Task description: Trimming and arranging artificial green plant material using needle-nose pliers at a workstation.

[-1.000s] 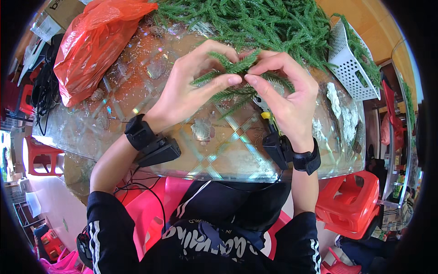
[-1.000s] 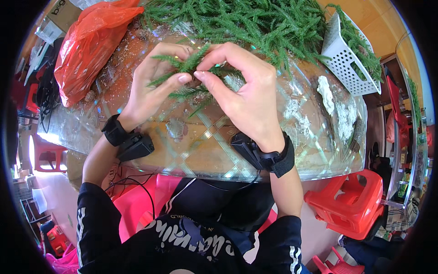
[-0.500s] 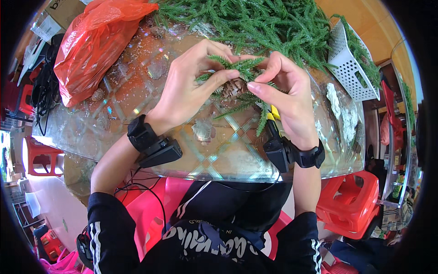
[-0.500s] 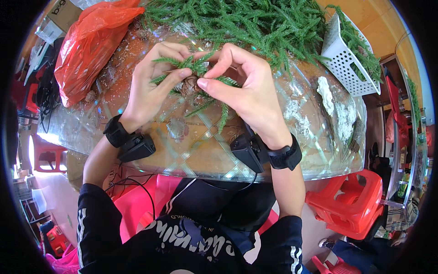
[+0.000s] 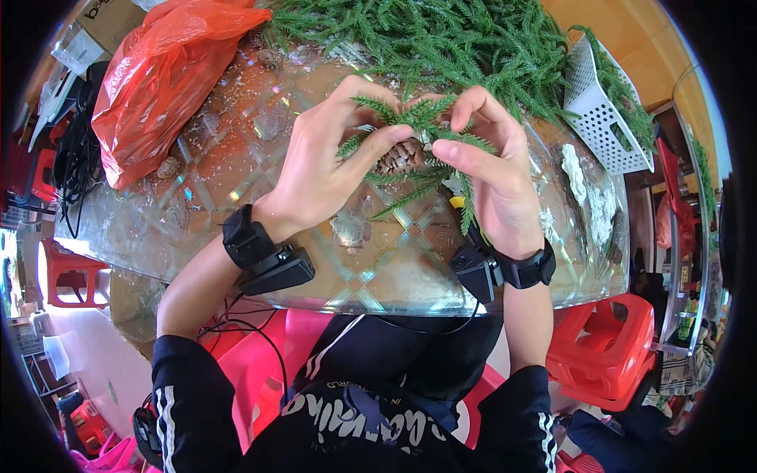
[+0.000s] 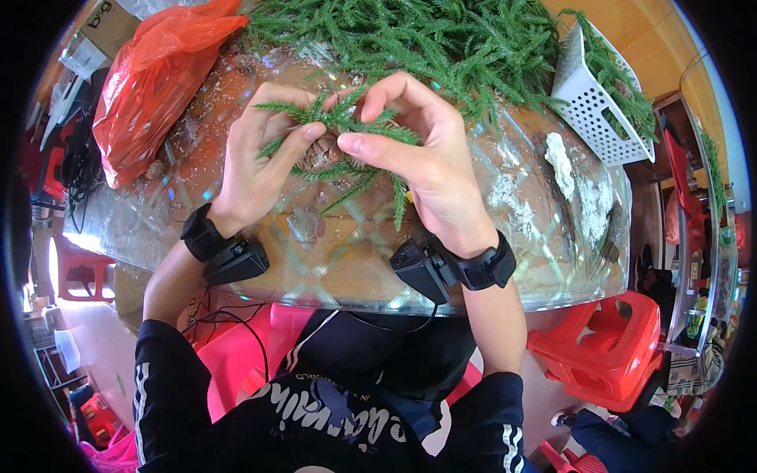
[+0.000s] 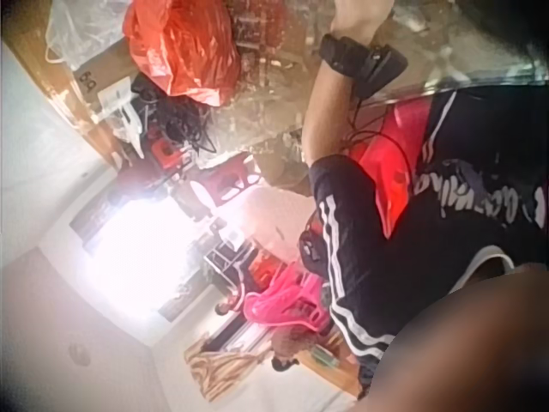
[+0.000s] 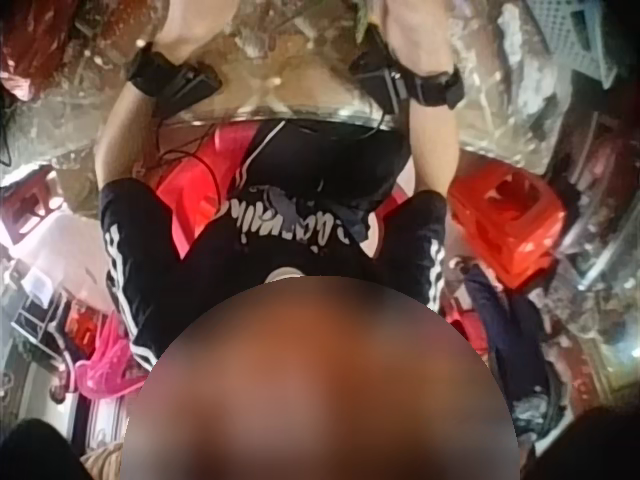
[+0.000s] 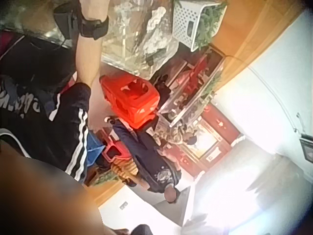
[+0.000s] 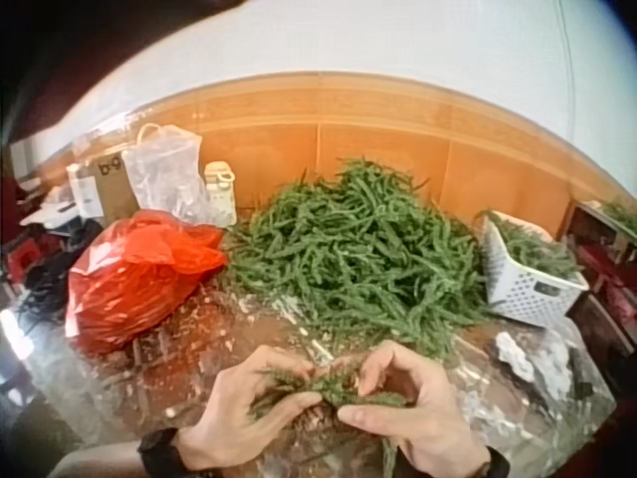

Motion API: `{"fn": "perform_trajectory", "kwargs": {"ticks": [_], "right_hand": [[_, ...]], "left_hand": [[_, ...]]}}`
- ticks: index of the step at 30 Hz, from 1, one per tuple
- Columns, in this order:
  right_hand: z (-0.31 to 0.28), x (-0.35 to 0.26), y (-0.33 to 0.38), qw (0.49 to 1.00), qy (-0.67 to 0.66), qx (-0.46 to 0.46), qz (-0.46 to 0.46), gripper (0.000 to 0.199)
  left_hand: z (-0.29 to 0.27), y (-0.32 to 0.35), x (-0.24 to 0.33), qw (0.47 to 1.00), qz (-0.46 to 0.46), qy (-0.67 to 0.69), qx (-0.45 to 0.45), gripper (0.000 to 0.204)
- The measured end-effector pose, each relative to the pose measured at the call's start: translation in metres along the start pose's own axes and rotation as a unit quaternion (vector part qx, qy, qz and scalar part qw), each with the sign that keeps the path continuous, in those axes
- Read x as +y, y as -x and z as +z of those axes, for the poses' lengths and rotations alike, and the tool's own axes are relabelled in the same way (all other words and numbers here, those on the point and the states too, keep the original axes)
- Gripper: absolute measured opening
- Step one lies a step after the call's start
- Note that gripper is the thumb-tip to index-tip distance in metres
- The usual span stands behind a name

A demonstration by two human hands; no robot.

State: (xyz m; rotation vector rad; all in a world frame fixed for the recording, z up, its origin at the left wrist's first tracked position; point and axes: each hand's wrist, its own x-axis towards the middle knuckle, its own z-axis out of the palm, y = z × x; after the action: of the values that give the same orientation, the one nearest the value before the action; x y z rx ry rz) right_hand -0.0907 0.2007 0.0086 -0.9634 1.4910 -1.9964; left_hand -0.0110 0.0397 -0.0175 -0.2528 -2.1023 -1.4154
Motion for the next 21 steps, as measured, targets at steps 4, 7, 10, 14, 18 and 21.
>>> {"fn": "perform_trajectory", "kwargs": {"ticks": [4,7,10,14,18,21], "right_hand": [[0.0051,-0.0013,0.0001,1.0,-0.028,0.012,-0.003,0.02],[0.0077,-0.0034,-0.0002,0.998,-0.058,0.015,0.008,0.021],[0.0055,-0.0008,-0.0012,0.999,0.008,0.023,0.032,0.027],[0.0027,0.0023,-0.0015,0.998,0.06,0.02,0.017,0.026],[0.0006,0.0062,-0.0029,0.993,0.119,0.014,-0.006,0.024],[0.0027,0.0032,-0.0021,0.993,0.115,0.013,0.019,0.022]], "left_hand": [[0.0009,0.0024,-0.0004,0.998,-0.024,0.056,-0.005,0.02],[-0.0011,0.0037,-0.001,0.996,-0.049,0.08,-0.013,0.021],[-0.0028,0.0039,-0.0038,0.998,-0.037,0.051,-0.026,0.021],[-0.0021,0.0036,-0.0028,0.995,-0.054,0.081,-0.035,0.021],[0.0008,0.0027,-0.0034,0.991,-0.06,0.117,-0.021,0.02],[-0.0009,0.0009,-0.0032,0.995,-0.035,0.092,-0.013,0.019]]}}
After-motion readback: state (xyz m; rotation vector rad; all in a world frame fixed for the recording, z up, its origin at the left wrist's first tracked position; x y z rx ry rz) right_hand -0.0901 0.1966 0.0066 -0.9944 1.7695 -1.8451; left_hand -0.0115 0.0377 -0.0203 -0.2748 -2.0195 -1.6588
